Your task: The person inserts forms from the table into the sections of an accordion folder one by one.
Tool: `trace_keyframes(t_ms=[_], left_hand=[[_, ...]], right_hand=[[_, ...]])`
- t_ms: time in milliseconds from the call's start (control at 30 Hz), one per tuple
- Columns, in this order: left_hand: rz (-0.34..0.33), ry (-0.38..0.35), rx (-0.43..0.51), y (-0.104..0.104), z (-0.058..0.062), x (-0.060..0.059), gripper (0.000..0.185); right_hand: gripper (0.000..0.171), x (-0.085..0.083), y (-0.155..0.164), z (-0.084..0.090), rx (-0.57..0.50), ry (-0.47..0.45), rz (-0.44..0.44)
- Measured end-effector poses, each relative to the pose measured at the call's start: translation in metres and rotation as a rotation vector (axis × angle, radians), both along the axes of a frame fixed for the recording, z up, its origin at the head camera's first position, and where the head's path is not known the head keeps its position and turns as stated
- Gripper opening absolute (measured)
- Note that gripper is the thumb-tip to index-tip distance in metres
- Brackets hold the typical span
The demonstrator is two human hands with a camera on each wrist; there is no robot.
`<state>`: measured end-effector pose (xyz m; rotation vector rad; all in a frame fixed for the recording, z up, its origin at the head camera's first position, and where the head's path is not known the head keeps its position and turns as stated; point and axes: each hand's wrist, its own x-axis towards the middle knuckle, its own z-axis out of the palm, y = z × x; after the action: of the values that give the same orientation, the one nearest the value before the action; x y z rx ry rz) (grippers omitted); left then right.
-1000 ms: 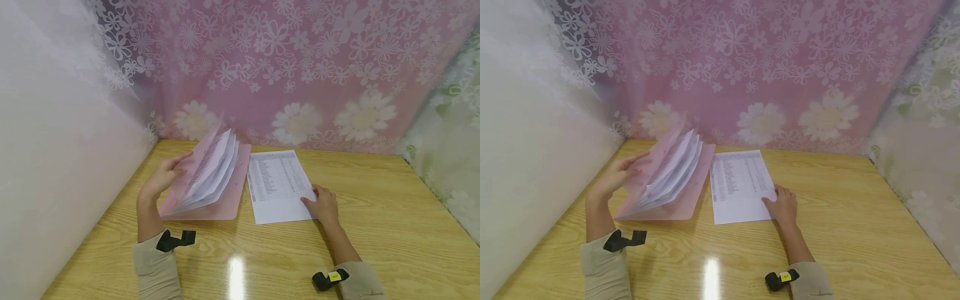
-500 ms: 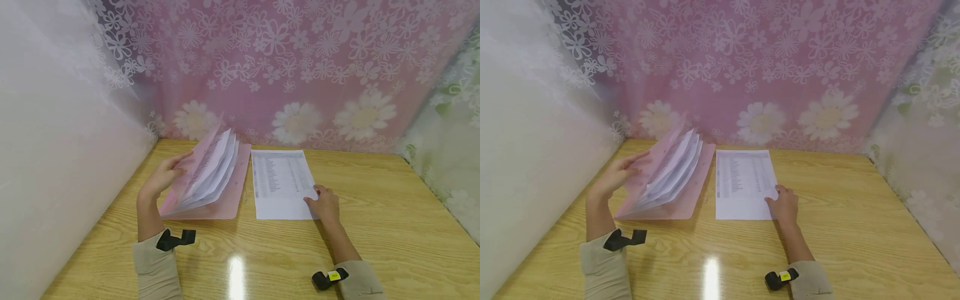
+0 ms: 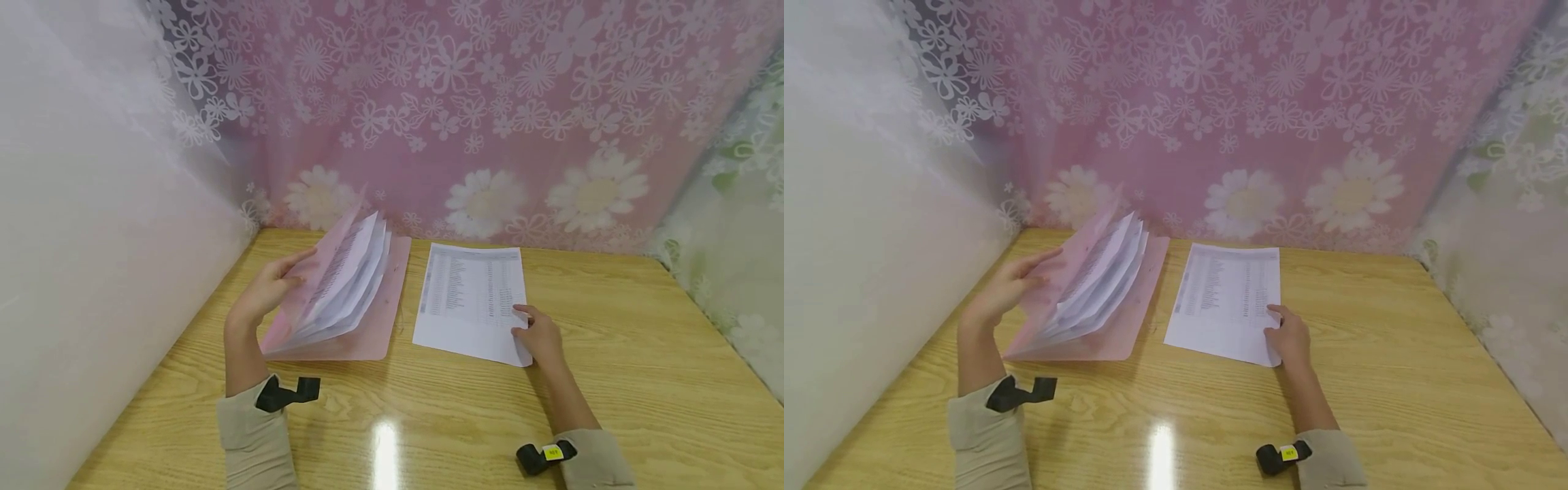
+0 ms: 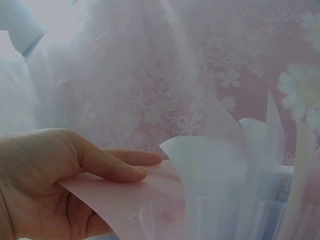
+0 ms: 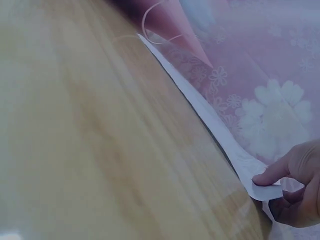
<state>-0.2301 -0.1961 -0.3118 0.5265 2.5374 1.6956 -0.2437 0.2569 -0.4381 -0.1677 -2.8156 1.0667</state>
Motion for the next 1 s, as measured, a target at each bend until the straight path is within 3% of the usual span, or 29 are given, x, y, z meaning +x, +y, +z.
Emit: trace_keyframes(t_ms=[267,400,1000], left_hand=[[0.005,-0.002,-0.004,-0.001,0.001,0.000,0.052],[0.006,-0.002,-0.004,-0.001,0.001,0.000,0.052],[0.012,-0.009,-0.001,-0.004,0.001,0.002,0.052]], right_hand=[[0.041,0.001,0.015,0.009,-0.190,-0.172,0.104],[0.043,0.003,0.018,0.014,-0.306,-0.212,0.121],[0.046,0.006,0.016,0.033,-0.474,-0.175,0.164]])
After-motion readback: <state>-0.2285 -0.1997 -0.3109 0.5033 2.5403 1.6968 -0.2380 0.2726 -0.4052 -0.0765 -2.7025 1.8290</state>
